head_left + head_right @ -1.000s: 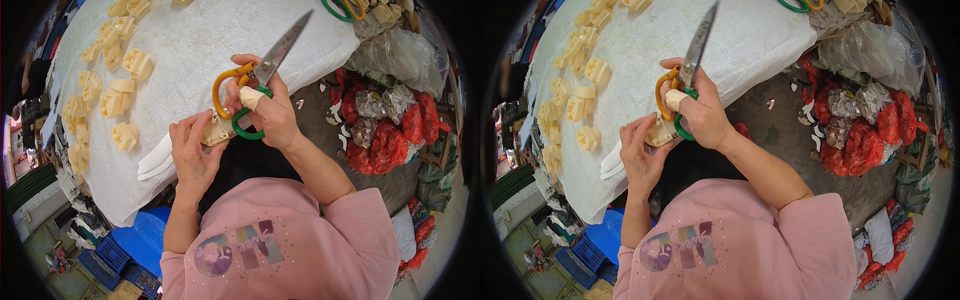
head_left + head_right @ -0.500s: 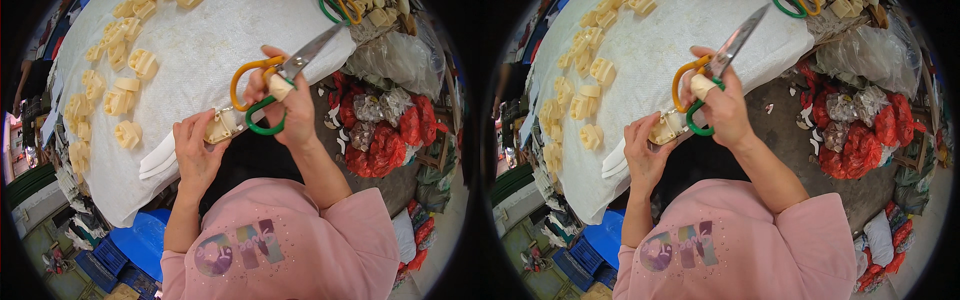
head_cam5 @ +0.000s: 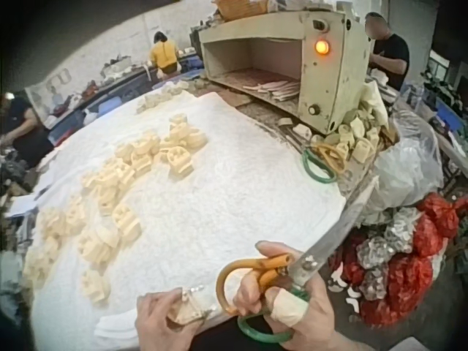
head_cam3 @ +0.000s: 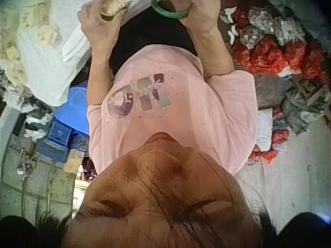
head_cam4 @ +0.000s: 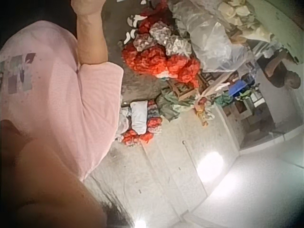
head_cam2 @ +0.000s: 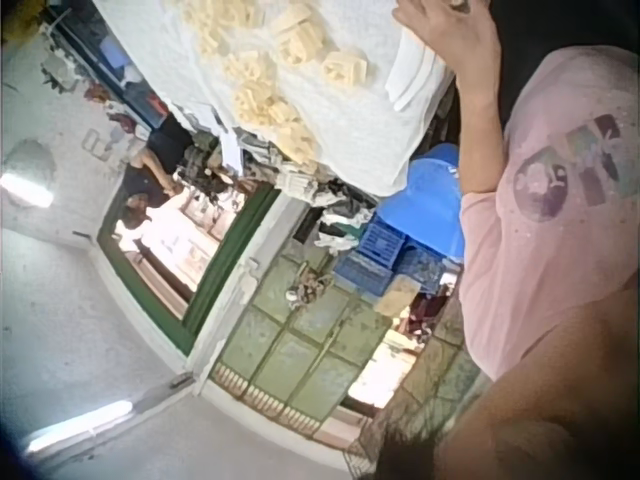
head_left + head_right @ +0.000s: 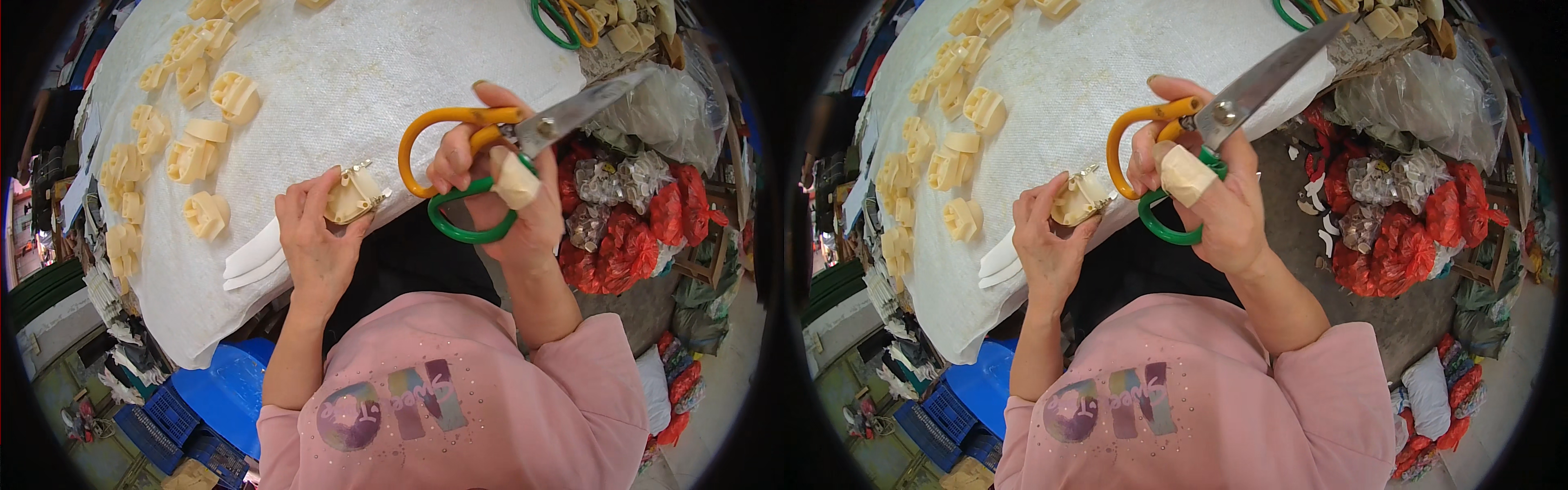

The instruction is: The recorder is assembling and trimming plastic shoe components using scissors.

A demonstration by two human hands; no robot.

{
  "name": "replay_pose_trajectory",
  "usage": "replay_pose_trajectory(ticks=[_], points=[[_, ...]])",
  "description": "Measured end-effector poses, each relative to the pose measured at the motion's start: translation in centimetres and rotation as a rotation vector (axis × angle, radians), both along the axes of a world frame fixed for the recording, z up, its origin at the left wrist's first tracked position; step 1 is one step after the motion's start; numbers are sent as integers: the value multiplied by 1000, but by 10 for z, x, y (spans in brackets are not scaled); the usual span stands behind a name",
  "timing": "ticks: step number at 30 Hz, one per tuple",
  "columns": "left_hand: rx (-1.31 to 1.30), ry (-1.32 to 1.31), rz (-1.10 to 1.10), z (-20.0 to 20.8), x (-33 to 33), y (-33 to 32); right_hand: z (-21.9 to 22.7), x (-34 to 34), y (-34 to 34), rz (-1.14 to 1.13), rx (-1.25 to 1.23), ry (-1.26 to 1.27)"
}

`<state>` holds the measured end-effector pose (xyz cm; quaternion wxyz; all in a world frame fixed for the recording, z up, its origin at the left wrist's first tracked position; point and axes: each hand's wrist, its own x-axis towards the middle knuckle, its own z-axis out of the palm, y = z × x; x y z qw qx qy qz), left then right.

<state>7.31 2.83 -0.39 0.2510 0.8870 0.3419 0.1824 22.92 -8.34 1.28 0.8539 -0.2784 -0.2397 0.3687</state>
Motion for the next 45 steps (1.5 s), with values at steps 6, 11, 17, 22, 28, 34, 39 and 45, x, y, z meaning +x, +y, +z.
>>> replay_pose_trajectory(ticks=[6, 11, 17, 22, 28, 34, 39, 45], points=[[15, 7, -19, 4, 1, 1, -27, -22, 12, 16, -135, -7], [-26, -6, -20, 2, 0, 3, -30, -16, 17, 122, -183, 13], [-20, 20, -21, 5, 2, 1, -36, -27, 9, 46, -308, -201], [0, 7, -31, 3, -1, 4, -25, -19, 16, 117, -213, -88], [40, 14, -44, 5, 2, 3, -30, -29, 16, 26, -276, -108], [35, -62, -52, 1, -4, 6, 5, 19, 18, -142, -451, -343], [-365, -483, -8, 9, -38, 1, -11, 91, 43, -467, -832, -1314], [-298, -776, 504, 9, -152, 4, -40, 127, 43, -610, -1115, -1848]])
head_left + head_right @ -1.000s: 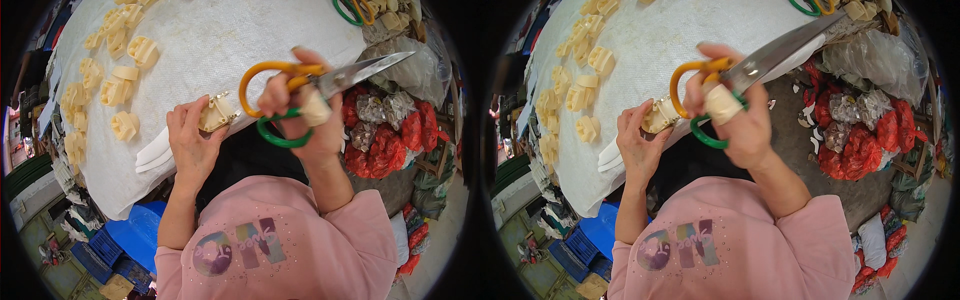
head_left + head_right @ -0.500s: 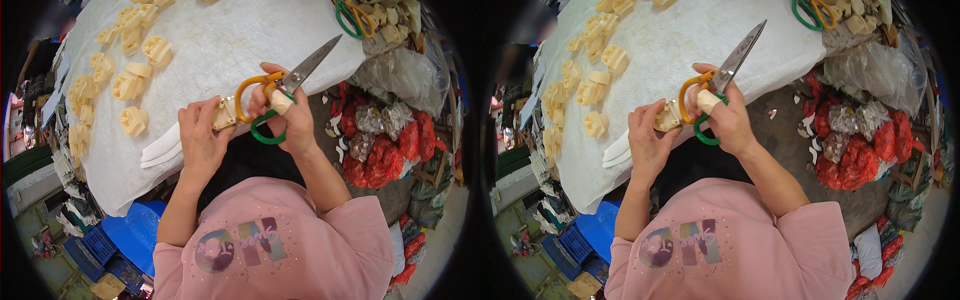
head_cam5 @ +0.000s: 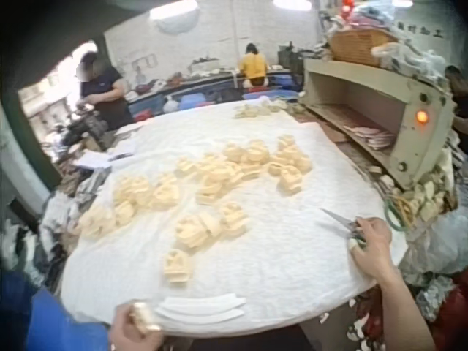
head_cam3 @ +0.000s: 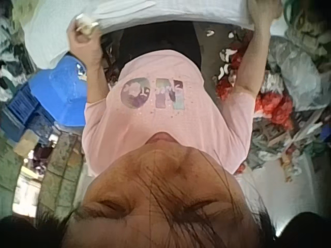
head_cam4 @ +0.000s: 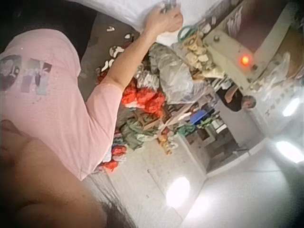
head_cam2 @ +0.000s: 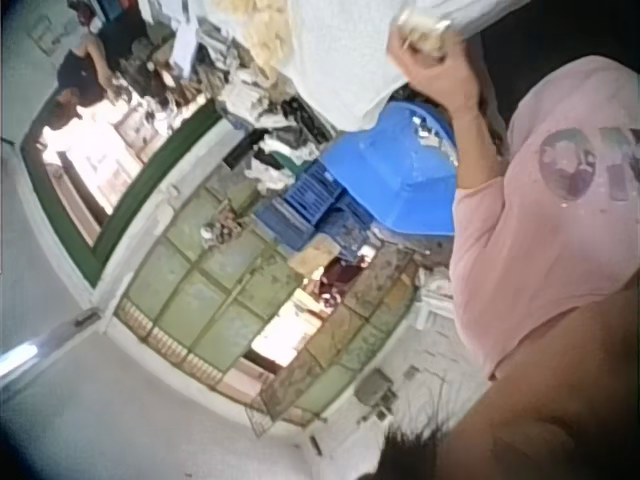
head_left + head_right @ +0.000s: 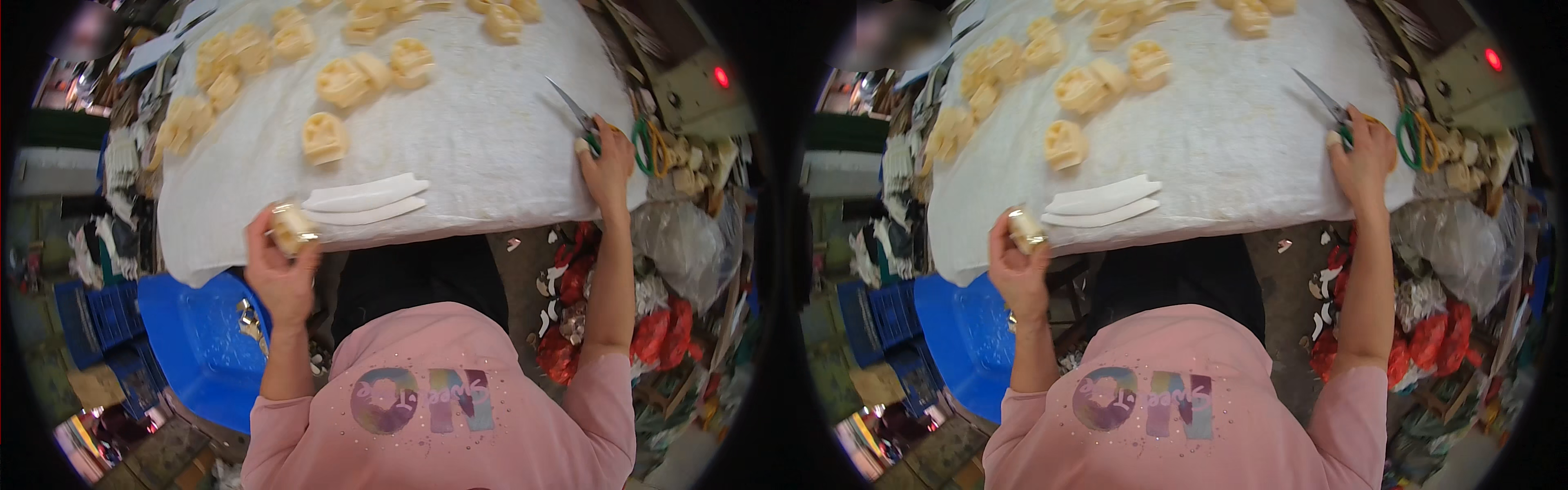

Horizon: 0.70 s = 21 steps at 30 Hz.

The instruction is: The recorder is assembling and trimming plastic shoe components using scissors.

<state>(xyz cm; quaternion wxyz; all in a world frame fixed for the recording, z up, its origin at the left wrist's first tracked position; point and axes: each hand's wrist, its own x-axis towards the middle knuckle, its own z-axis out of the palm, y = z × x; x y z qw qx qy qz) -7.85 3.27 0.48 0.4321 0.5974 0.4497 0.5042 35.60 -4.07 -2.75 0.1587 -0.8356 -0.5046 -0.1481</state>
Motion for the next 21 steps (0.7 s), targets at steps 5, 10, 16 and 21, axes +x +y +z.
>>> replay_pose_trajectory(ticks=[5, 10, 16, 21], points=[[-13, 401, 742, -63, -168, -12, 14, -41, 10, 76, 68, -165], [-489, 521, 859, -152, -291, -68, 31, -139, 42, 612, 132, 344], [-95, 931, 882, -110, -221, -40, 34, -223, 66, 948, -8, 447], [205, 673, 479, -38, -108, -4, 34, -252, 78, 1030, -135, 192]])
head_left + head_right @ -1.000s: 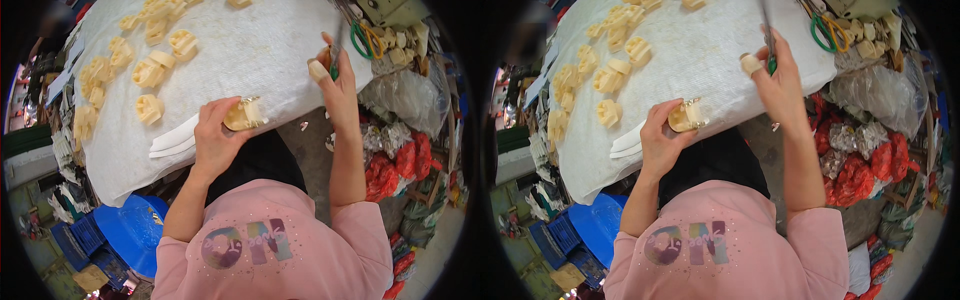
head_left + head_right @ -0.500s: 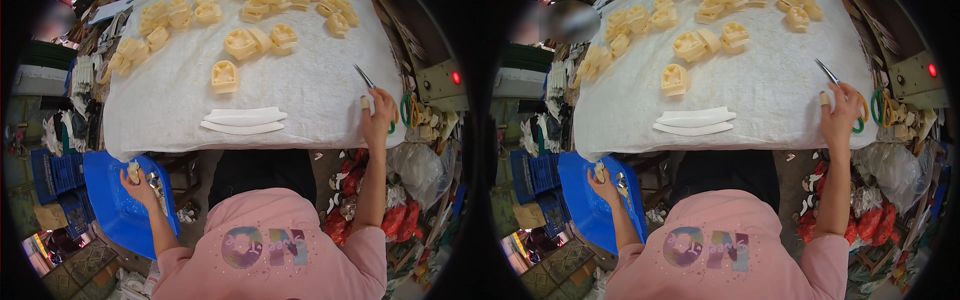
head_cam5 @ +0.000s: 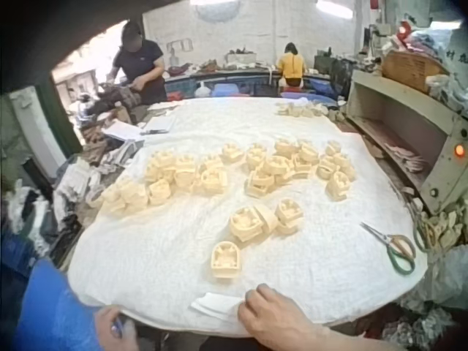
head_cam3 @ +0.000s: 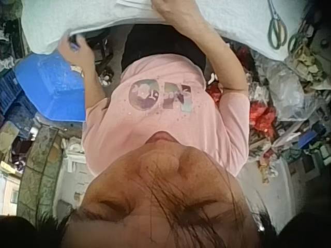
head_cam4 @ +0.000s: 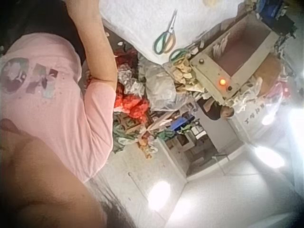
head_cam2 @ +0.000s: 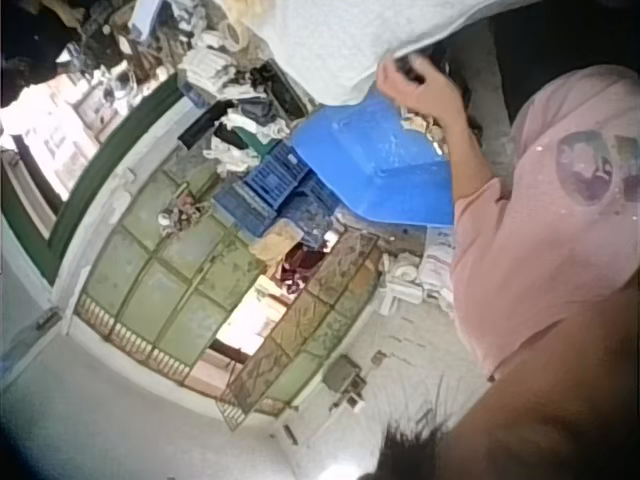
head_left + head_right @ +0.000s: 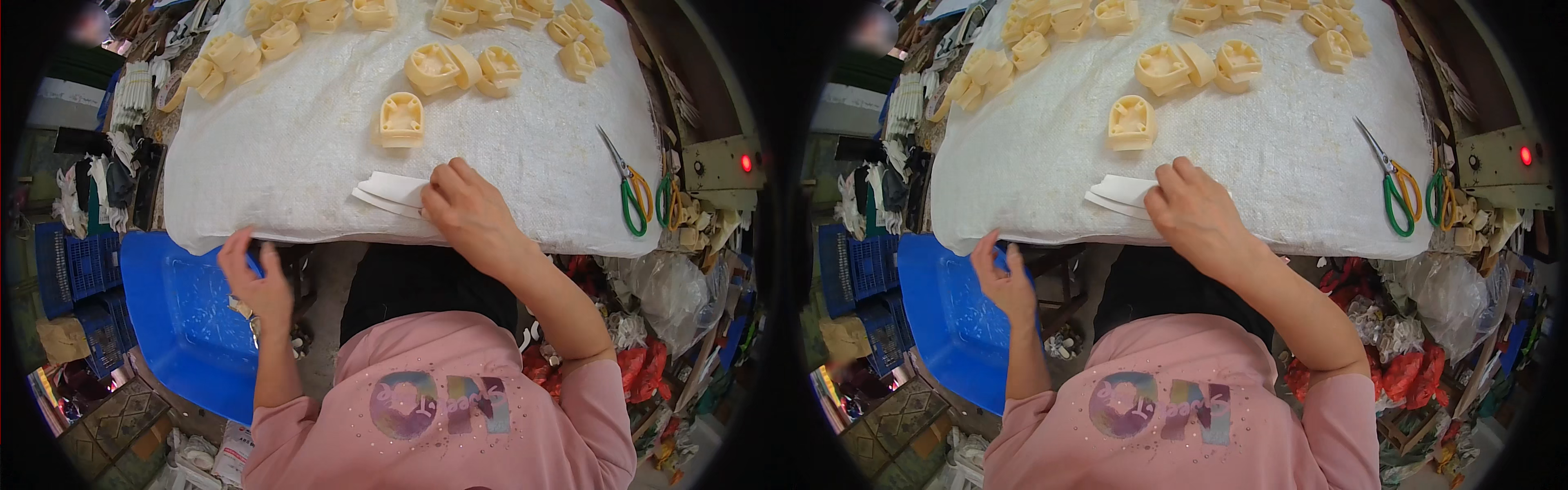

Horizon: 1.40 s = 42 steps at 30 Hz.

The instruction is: The recorder is assembling and trimming plastic shoe components using scissors.

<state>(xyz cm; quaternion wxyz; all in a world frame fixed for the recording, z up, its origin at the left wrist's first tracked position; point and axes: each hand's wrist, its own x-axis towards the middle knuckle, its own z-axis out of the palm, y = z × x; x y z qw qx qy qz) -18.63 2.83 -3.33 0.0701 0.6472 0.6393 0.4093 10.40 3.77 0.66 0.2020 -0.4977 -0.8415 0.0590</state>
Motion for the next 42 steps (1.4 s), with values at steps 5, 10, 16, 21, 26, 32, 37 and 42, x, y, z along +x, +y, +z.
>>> replay_pose_trajectory(ticks=[5, 10, 16, 21, 26, 32, 37, 42], points=[[138, -90, -548, 19, 72, 3, -5, -9, 3, 104, 91, -225], [198, -66, -757, 16, 111, 2, -3, 8, 11, 65, 36, -64], [163, 45, -740, 0, 120, 3, 17, -7, 10, 191, -73, -357], [194, 76, -733, -8, 120, 2, 11, 2, 15, 145, -63, -214], [204, 97, -739, -13, 113, -2, 10, 1, 13, 92, -44, -170], [221, 66, -730, -17, 113, -1, 9, -17, 11, 202, -12, -449], [242, 30, -720, -15, 113, 0, 17, -14, 16, 168, -67, -339], [194, 145, -691, -4, 117, 0, 15, 21, 22, 99, -208, 18]])
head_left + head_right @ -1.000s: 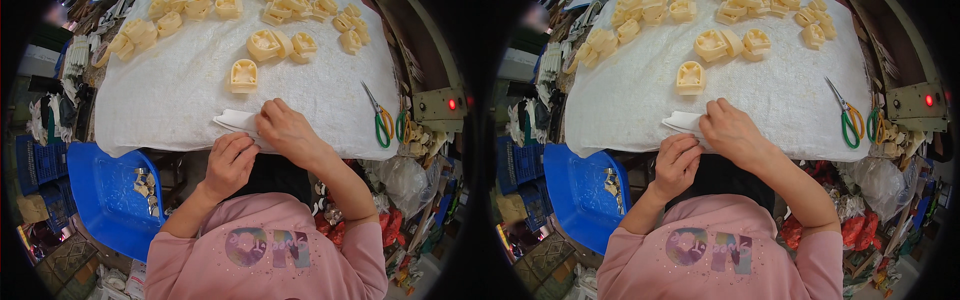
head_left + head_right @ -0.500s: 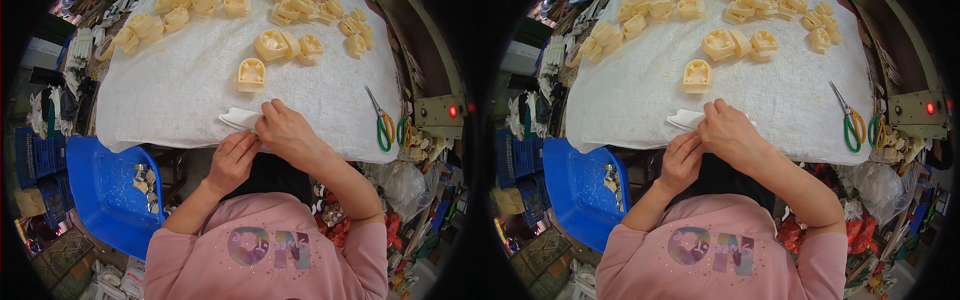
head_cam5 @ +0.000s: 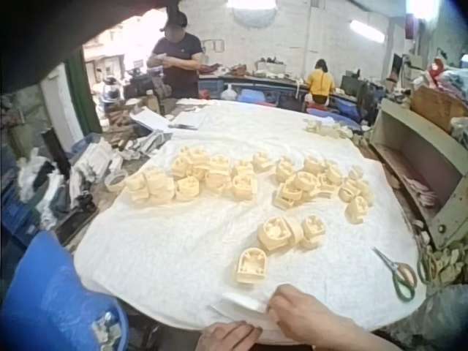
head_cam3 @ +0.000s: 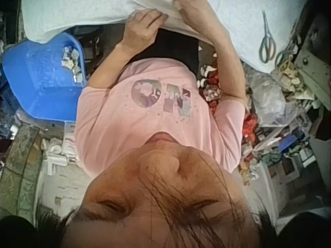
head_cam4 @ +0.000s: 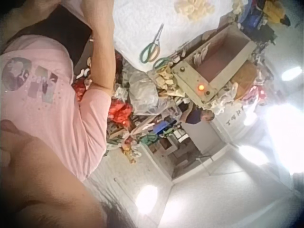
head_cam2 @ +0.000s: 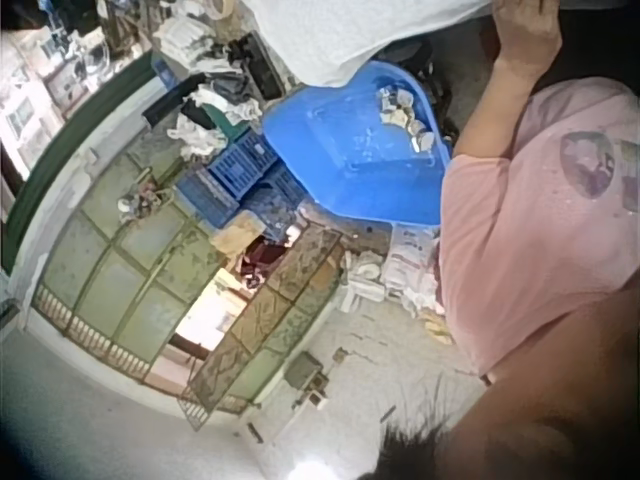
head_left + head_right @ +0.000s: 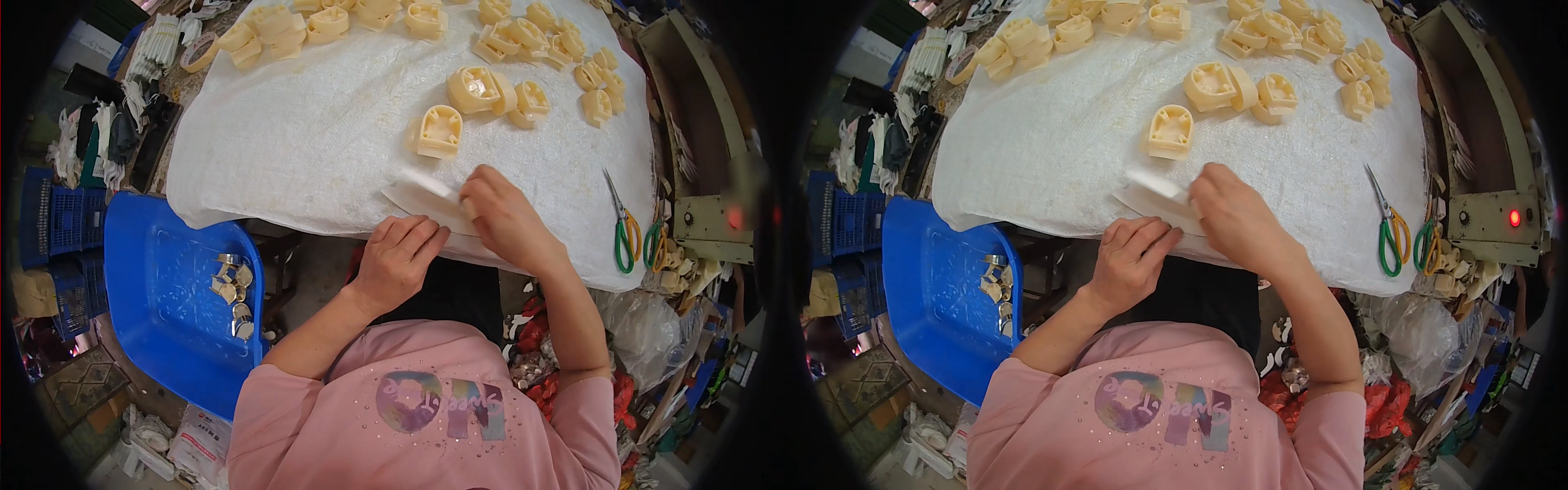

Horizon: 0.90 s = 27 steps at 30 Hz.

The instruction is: The recorder is assembling and trimming plastic shoe components using scissors.

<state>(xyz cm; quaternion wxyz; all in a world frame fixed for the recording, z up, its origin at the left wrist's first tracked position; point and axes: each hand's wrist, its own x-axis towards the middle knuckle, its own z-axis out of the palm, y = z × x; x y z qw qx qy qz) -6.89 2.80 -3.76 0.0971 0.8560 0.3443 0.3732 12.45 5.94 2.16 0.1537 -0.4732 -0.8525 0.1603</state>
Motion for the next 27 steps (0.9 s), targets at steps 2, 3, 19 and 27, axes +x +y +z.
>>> replay_pose_trajectory(ticks=[2, 3, 19, 27], points=[[-40, 22, 4, 8, 4, 6, 5, 15, -5, -122, 5, 260], [-80, 50, 4, 11, 6, 9, 12, 20, -8, -129, 4, 254], [-1384, -968, -238, 45, 48, 19, 10, 50, -3, -342, 244, 492], [-1458, -1184, -382, 37, 37, 25, -22, 102, 71, -521, 276, 209]])
